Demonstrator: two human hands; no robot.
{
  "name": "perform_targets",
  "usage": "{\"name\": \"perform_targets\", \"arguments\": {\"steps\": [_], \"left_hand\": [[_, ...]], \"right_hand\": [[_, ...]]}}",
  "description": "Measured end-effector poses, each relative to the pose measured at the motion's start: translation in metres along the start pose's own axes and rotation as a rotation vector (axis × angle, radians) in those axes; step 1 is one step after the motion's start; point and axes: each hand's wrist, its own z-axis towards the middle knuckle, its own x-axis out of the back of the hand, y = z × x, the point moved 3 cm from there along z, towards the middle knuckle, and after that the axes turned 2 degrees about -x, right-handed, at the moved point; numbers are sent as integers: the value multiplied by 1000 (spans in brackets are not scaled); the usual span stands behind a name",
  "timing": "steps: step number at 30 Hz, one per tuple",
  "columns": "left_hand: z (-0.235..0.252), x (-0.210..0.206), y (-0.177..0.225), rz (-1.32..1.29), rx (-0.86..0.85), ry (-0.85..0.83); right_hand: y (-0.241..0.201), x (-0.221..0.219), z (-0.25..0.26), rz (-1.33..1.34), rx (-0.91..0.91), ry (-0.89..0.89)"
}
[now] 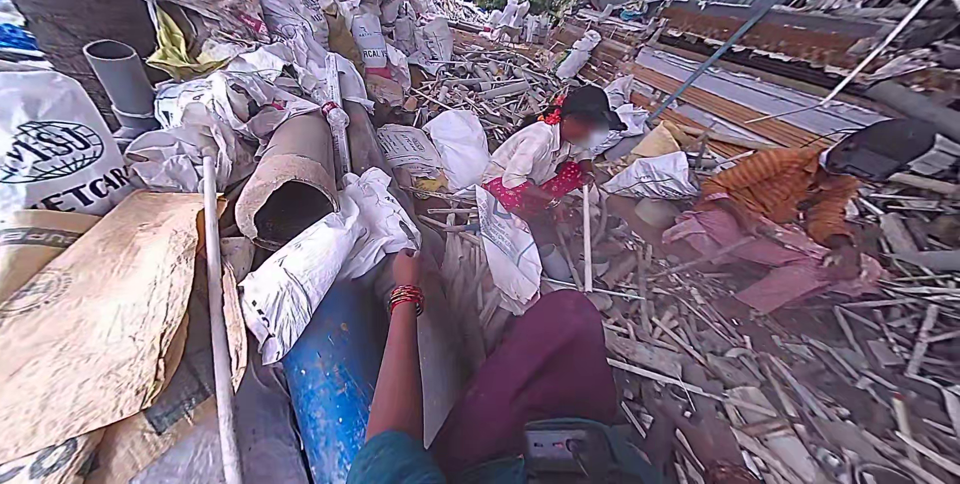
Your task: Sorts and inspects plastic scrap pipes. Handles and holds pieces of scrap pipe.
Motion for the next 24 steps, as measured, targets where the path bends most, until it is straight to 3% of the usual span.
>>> {"name": "perform_targets", "arguments": {"steps": [3,7,10,15,18,21,24], "left_hand": [[5,6,-2,-9,1,48],[21,26,11,64,-10,105],[32,46,33,124,-37,132],[37,51,49,268,63,117],[11,46,50,450,103,199],[-12,28,53,461,49,267],[-26,-10,65,495,-31,131]], "right_hand": [[59,-26,53,36,46,80],[79,-32,60,1,-1,-17],[94,-40,67,-6,-9,10],[75,-30,51,-35,-78,-38],[73,-30,50,-17,-81,-44],[68,-26,49,31,-73,-37],[64,-18,48,87,-80,1]]}}
